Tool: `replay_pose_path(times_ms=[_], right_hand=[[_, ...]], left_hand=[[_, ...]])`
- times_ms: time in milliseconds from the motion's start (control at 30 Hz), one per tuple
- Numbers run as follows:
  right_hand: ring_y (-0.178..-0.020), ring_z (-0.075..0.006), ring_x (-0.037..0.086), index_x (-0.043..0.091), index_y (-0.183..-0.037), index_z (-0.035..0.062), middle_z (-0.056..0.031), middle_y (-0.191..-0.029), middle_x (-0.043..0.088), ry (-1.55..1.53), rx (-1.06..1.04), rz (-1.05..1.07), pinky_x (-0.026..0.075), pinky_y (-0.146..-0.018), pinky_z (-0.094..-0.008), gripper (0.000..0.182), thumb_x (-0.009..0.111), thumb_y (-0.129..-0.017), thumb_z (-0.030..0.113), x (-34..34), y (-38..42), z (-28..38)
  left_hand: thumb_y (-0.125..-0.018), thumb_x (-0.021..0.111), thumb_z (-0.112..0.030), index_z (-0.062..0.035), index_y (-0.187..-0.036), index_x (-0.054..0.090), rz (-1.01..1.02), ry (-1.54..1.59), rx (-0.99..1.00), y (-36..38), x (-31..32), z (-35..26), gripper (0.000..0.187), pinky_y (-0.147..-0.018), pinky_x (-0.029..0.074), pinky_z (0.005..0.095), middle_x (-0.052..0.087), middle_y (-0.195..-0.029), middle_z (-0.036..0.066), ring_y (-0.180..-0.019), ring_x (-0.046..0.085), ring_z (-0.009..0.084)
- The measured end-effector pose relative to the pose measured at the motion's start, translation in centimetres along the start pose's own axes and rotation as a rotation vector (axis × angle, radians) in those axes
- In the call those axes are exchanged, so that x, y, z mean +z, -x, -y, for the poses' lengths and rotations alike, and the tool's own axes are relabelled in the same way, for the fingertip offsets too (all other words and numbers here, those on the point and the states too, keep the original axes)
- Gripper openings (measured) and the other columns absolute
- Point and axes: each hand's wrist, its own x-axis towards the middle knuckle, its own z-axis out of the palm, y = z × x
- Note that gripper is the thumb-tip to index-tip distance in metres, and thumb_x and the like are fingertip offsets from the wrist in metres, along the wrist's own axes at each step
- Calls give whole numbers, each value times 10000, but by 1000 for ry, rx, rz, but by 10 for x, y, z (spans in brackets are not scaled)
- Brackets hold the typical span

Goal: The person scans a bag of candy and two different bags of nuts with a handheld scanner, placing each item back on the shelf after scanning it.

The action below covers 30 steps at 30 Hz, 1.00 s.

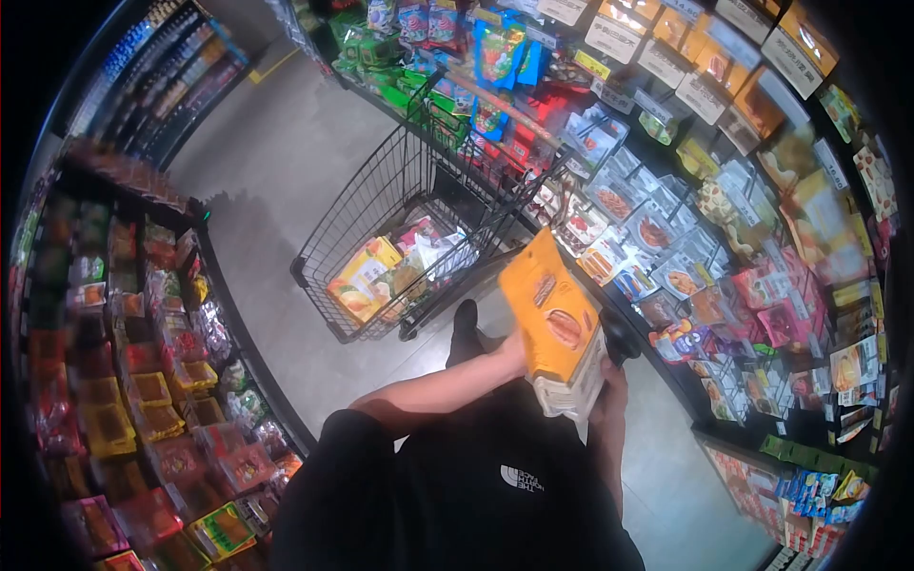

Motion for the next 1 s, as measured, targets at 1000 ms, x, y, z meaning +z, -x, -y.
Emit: replay_pose_path(times_ms=[1000], right_hand=[[-888,-164,691,633,-1051,-9,-89,-931,725,1020,90,151,528,-815,-307,280,741,-803,62,138,32,36]], left_hand=[[-838,584,-170,-82,-1540,144,-432,-693,697,13,8,-123,833,-1039,374,359,451,-1339,107,-1210,467,224]])
